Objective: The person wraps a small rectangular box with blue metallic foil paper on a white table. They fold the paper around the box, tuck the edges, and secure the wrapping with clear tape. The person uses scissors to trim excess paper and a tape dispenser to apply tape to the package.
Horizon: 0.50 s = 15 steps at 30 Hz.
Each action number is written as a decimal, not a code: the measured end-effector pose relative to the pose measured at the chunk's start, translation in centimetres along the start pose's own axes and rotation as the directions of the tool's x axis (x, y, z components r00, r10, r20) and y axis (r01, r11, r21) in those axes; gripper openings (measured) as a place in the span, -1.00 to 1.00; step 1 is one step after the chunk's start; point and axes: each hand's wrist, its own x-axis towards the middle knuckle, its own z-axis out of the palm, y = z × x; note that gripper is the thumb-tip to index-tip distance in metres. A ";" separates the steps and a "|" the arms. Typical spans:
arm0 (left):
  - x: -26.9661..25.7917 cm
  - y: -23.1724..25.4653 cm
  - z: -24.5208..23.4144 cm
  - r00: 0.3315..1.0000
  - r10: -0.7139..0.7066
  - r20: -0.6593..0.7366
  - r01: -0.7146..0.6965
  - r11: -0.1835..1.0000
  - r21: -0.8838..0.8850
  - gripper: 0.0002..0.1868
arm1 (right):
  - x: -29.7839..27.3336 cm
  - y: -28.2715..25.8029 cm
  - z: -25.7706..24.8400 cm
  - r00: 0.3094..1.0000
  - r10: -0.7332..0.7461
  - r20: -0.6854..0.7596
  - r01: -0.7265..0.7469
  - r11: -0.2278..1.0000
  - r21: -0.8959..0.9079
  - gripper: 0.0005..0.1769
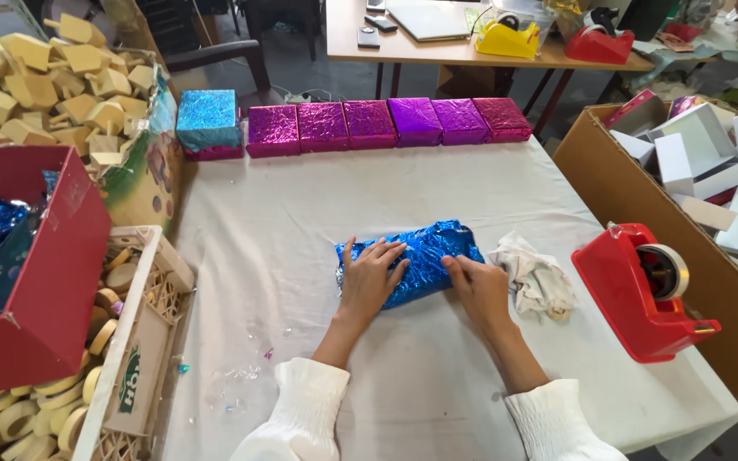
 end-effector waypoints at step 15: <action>2.0 0.5 -4.1 0.939 -0.340 0.048 0.337 0.939 0.064 -0.60 | 0.2 0.2 -0.2 0.954 0.259 0.149 -0.234 0.958 -0.166 -0.32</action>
